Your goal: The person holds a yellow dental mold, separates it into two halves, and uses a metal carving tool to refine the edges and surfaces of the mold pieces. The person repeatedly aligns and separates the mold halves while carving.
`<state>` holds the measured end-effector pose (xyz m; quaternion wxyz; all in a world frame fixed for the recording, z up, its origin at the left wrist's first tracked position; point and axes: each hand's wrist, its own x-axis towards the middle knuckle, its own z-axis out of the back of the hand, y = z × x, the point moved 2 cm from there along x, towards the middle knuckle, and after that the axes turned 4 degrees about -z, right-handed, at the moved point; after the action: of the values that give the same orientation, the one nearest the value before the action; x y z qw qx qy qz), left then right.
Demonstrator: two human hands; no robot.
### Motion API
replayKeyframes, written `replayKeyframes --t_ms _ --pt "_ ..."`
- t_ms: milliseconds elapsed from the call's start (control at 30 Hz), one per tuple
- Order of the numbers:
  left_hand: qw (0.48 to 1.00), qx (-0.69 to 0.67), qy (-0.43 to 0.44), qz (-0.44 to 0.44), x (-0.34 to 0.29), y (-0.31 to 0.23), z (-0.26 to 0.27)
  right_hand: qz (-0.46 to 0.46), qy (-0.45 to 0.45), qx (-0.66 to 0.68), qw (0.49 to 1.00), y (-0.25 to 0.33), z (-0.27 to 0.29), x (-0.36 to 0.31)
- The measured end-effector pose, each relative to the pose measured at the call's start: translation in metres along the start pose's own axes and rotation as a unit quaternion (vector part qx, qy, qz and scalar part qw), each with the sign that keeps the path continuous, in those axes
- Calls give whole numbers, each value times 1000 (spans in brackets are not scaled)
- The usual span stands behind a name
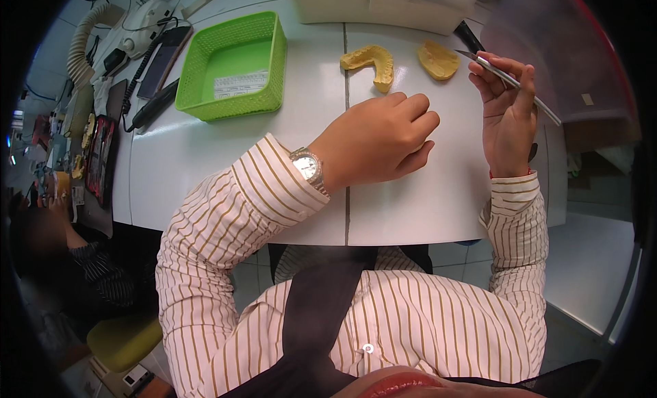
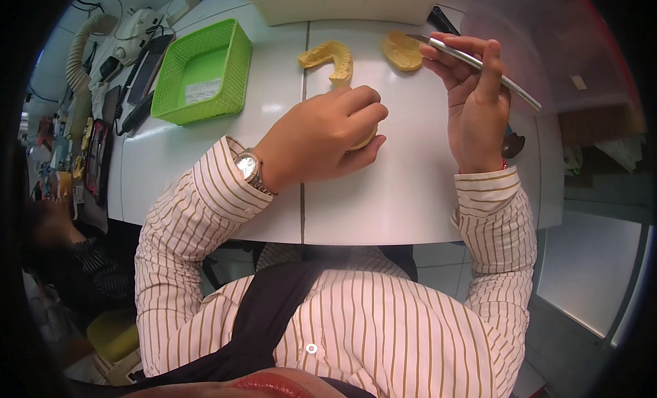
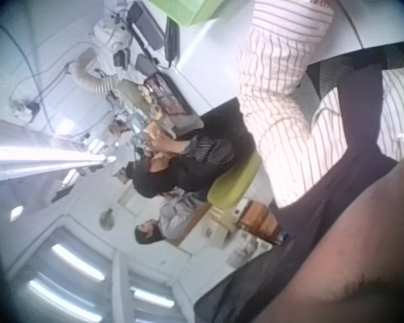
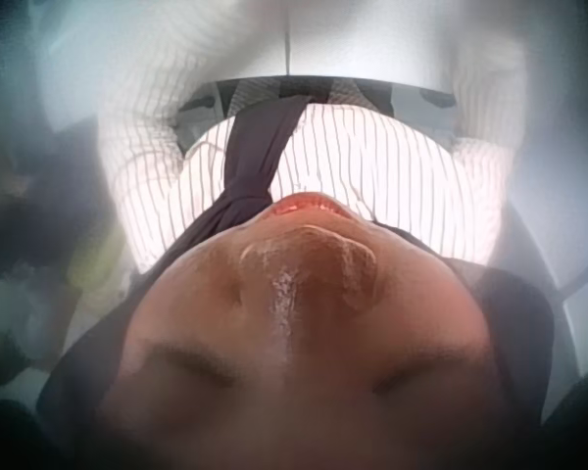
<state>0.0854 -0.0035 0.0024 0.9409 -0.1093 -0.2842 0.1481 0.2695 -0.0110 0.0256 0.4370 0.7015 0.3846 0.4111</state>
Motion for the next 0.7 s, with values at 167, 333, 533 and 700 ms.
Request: replayKeyframes --t_ms 167,333,533,700 --pt "747 -588 8 310 -17 0 -2 -48 86 -22 995 -22 35 3" --pt "390 -837 -40 382 -34 -13 -10 -104 82 76 988 -5 30 -22" --pt "406 -790 -42 457 -23 -24 -6 -151 138 63 977 -2 29 -39" --pt "439 -797 -8 414 -30 -27 -13 -107 185 -14 977 1 27 -54"
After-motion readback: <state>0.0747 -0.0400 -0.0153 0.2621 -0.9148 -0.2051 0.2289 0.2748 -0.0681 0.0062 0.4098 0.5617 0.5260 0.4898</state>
